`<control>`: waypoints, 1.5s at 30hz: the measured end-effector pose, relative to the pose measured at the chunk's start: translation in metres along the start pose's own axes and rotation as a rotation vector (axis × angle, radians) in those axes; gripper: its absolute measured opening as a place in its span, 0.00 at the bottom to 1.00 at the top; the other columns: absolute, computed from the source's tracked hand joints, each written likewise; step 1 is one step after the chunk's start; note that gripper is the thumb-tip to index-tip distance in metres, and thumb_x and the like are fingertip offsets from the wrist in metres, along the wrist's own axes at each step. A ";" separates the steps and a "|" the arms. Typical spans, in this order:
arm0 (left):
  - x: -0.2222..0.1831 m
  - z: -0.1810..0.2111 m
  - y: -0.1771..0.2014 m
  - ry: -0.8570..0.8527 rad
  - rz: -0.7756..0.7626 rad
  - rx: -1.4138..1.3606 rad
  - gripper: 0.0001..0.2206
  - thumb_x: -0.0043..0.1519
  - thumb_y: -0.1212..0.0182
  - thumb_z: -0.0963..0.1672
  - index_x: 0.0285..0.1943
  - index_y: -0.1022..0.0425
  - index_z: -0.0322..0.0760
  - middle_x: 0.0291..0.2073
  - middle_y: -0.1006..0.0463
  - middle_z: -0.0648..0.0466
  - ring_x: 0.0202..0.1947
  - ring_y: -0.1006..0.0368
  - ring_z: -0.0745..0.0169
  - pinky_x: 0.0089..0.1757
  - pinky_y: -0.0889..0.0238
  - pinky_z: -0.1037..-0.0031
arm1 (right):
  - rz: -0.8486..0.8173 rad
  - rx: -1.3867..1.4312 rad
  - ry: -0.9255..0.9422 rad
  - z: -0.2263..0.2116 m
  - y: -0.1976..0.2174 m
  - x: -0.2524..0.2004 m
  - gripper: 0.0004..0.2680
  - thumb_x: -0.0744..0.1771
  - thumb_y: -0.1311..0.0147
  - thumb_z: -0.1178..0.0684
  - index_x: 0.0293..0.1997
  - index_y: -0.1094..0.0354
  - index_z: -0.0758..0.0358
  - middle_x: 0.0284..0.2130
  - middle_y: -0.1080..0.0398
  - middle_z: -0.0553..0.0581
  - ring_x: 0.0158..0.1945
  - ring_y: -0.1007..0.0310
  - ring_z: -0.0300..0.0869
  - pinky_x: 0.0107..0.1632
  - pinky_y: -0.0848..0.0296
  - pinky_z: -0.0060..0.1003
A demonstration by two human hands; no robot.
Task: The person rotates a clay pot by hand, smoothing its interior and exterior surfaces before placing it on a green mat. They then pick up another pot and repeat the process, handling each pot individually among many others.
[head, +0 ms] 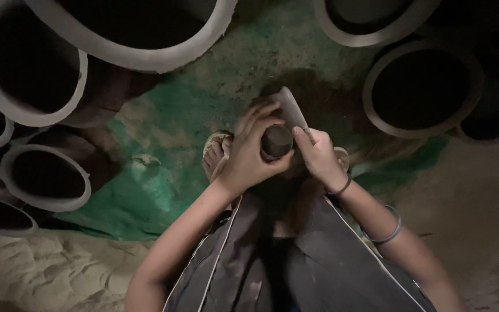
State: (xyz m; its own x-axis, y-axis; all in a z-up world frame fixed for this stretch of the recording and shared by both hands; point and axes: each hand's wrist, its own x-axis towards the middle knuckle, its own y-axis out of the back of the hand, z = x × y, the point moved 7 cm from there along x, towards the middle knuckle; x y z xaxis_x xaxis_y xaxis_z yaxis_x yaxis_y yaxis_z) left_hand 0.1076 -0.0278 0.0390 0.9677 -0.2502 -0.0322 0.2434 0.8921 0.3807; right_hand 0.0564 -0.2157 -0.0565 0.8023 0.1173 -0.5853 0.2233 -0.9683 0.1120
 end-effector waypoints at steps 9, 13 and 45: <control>0.006 -0.003 -0.020 -0.090 -0.030 0.087 0.28 0.52 0.25 0.50 0.58 0.30 0.38 0.58 0.28 0.47 0.66 0.36 0.44 0.70 0.56 0.47 | -0.077 0.256 -0.022 -0.013 -0.003 0.000 0.24 0.74 0.70 0.37 0.48 0.27 0.71 0.41 0.23 0.54 0.45 0.25 0.37 0.52 0.26 0.32; 0.011 0.007 -0.020 -0.111 0.036 0.104 0.27 0.52 0.26 0.51 0.57 0.29 0.39 0.57 0.28 0.47 0.64 0.35 0.43 0.68 0.51 0.49 | -0.152 0.309 -0.034 -0.013 -0.003 -0.008 0.25 0.74 0.72 0.37 0.50 0.27 0.71 0.44 0.23 0.56 0.47 0.23 0.39 0.54 0.24 0.34; -0.075 0.012 0.042 -0.009 0.085 -0.010 0.34 0.49 0.32 0.45 0.70 0.33 0.47 0.60 0.28 0.44 0.62 0.33 0.40 0.59 0.36 0.56 | 0.022 -0.153 -0.020 -0.054 -0.005 -0.017 0.25 0.73 0.56 0.32 0.41 0.31 0.75 0.30 0.37 0.49 0.33 0.43 0.36 0.34 0.40 0.35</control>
State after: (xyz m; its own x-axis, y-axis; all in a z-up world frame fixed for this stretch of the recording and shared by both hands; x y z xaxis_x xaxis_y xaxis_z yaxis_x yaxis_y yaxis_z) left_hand 0.0444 0.0238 0.0680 0.9842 -0.1767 0.0077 0.1611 0.9138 0.3727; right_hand 0.0713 -0.2008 -0.0041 0.7969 0.0908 -0.5972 0.2888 -0.9256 0.2447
